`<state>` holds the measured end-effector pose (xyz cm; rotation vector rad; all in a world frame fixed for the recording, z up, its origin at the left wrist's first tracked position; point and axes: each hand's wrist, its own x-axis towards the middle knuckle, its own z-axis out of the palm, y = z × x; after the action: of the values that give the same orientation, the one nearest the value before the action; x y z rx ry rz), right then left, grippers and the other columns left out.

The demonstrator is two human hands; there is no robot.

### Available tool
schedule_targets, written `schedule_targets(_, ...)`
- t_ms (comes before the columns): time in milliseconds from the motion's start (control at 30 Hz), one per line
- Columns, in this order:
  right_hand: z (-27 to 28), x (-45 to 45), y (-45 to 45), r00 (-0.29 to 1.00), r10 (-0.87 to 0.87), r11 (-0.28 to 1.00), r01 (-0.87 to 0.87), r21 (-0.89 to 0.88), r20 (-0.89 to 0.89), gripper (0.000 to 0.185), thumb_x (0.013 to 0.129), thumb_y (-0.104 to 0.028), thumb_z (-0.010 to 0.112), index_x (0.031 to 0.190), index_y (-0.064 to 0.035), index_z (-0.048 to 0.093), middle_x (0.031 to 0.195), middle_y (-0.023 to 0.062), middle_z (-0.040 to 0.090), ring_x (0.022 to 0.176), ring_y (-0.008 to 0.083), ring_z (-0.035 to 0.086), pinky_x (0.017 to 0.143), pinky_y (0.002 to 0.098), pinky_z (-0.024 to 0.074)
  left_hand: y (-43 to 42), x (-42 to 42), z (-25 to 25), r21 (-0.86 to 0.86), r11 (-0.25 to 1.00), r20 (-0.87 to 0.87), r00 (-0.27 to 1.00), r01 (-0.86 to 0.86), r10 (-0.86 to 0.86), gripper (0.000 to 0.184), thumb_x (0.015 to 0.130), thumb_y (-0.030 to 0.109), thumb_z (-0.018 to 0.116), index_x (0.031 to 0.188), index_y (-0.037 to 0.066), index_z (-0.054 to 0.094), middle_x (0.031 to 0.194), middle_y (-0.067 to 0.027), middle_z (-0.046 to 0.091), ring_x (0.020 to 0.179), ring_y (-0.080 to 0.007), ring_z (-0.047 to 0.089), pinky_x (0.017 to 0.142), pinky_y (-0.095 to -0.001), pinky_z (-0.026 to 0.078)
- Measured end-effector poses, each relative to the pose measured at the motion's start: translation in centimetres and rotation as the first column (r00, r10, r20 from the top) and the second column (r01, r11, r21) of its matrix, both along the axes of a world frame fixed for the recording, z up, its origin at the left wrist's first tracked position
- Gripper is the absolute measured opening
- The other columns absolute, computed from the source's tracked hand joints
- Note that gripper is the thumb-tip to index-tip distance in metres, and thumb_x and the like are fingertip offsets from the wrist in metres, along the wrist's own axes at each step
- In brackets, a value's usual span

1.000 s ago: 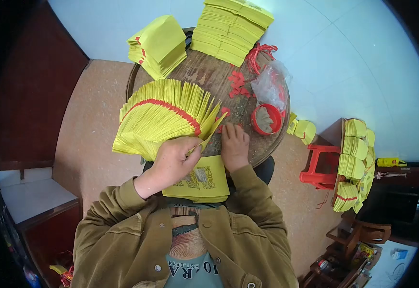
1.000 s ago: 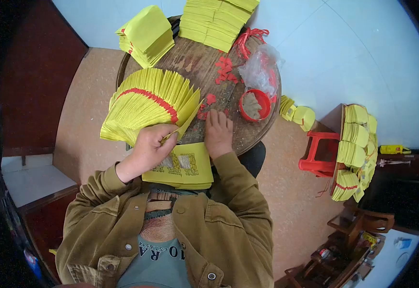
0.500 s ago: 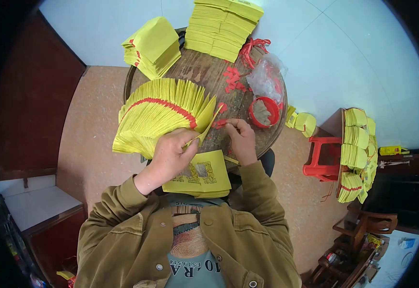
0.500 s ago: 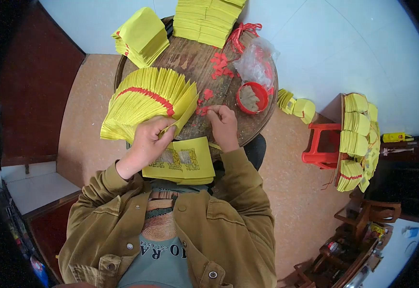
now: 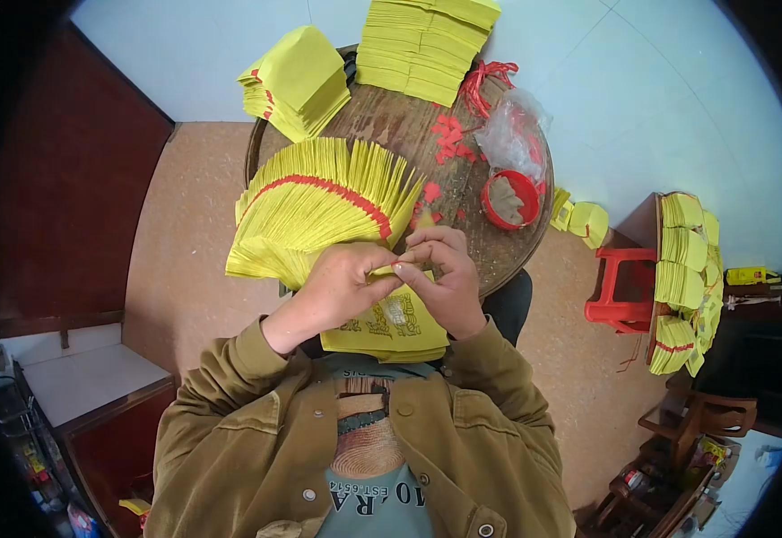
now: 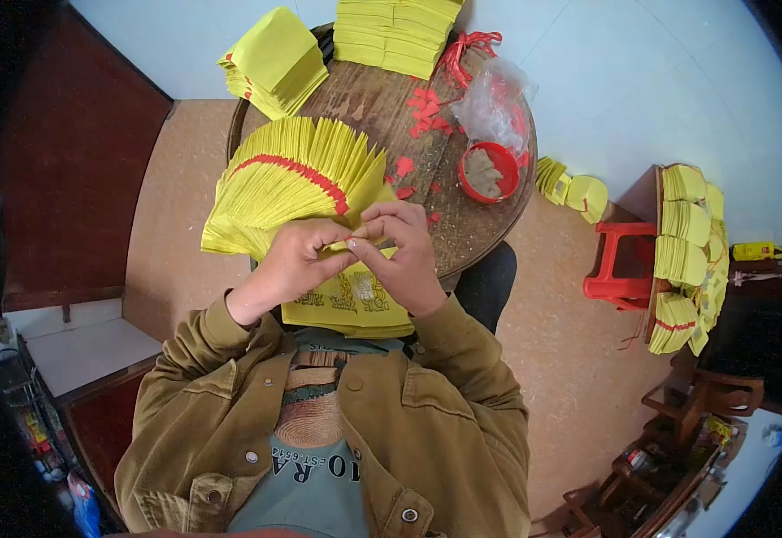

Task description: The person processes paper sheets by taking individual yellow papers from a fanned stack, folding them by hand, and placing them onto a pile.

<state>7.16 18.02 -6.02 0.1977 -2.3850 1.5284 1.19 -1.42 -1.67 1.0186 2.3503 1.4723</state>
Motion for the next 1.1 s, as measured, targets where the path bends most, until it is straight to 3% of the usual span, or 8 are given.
schedule_targets(133,-0.5,0.2,0.4,0.976,0.070,0.958,-0.009,-0.285,0.206,0.039,0.078,-0.014,0.082,0.115,-0.0097,0.070,0.120,0.0033,0.066,0.108,0.0214,0.055,0.098,0.0341,0.0407,-0.3,-0.1,0.0,-0.147,0.986,0.076,0.995,0.078,-0.067,0.006,0.083,0.003,0.076,0.089,0.003,0.073,0.076,-0.0058,0.068,0.061,-0.0199,0.059,0.060,-0.0314,0.046)
schedule_targets(167,0.2,0.2,0.7,0.976,0.067,0.958,-0.005,-0.288,0.205,0.039,0.078,-0.014,0.082,0.115,-0.0097,0.070,0.120,0.0033,0.066,0.108,0.0214,0.055,0.098,0.0341,0.0407,-0.4,-0.1,0.0,-0.149,0.985,0.076,0.995,0.082,-0.071,0.006,0.083,0.003,0.076,0.089,0.003,0.073,0.076,-0.0058,0.068,0.061,-0.0199,0.059,0.060,-0.0314,0.046)
schedule_targets(300,4.4,0.2,2.5,1.000,-0.019,0.991,0.019,0.130,0.001,0.046,0.078,-0.016,0.081,0.120,-0.0099,0.065,0.122,0.0041,0.067,0.107,0.0209,0.057,0.101,0.0368,0.0367,-0.4,0.1,-0.2,-0.095,0.992,0.087,0.993,0.086,-0.078,0.013,0.084,0.006,0.078,0.092,0.004,0.069,0.075,-0.0042,0.065,0.059,-0.0190,0.056,0.060,-0.0315,0.046)
schedule_targets(467,2.7,0.3,1.9,0.995,0.093,0.926,-0.076,0.369,-0.028,0.042,0.080,-0.014,0.079,0.118,-0.0088,0.063,0.119,0.0051,0.066,0.111,0.0192,0.058,0.104,0.0368,0.0374,0.1,0.3,-0.3,-0.055,0.997,0.117,0.992,0.049,-0.042,0.018,0.086,0.005,0.077,0.097,0.005,0.063,0.075,-0.0030,0.065,0.059,-0.0189,0.056,0.060,-0.0313,0.046)
schedule_targets(667,0.8,0.6,1.6,0.986,0.105,0.986,-0.120,0.115,0.130,0.039,0.080,-0.015,0.075,0.116,-0.0081,0.062,0.116,0.0016,0.070,0.099,0.0184,0.060,0.105,0.0361,0.0303,0.4,0.3,1.4,-0.089,0.995,0.221,0.975,0.055,-0.034,0.019,0.088,0.004,0.074,0.100,0.007,0.060,0.073,-0.0019,0.063,0.059,-0.0190,0.058,0.060,-0.0319,0.046)
schedule_targets(833,0.0,1.2,0.5,0.992,-0.002,0.999,0.007,-0.038,0.124,0.037,0.081,-0.013,0.074,0.116,-0.0084,0.062,0.107,-0.0014,0.072,0.094,0.0168,0.061,0.103,0.0354,0.0314,0.6,0.7,0.8,-0.067,0.998,0.062,0.998,-0.007,0.011,0.010,0.092,0.005,0.072,0.096,0.006,0.063,0.079,-0.0001,0.063,0.062,-0.0136,0.054,0.061,-0.0266,0.044)
schedule_targets(967,0.6,1.2,0.7,0.996,-0.026,0.974,0.045,0.223,-0.090,0.033,0.083,-0.011,0.073,0.114,-0.0096,0.064,0.101,-0.0030,0.072,0.093,0.0164,0.060,0.101,0.0353,0.0324,0.8,0.1,0.1,-0.098,0.994,-0.307,0.949,0.039,-0.067,0.004,0.093,0.005,0.065,0.096,0.005,0.061,0.081,-0.0076,0.064,0.066,-0.0270,0.060,0.063,-0.0359,0.048)
schedule_targets(1100,2.3,1.0,2.0,0.997,0.006,0.961,0.016,0.277,-0.078,0.029,0.084,-0.011,0.073,0.112,-0.0109,0.066,0.100,-0.0030,0.072,0.092,0.0166,0.060,0.099,0.0352,0.0335,0.6,0.5,0.6,-0.114,0.993,-0.178,0.983,0.031,-0.051,0.001,0.094,0.005,0.062,0.095,0.004,0.062,0.085,-0.0096,0.064,0.069,-0.0288,0.061,0.066,-0.0372,0.049)
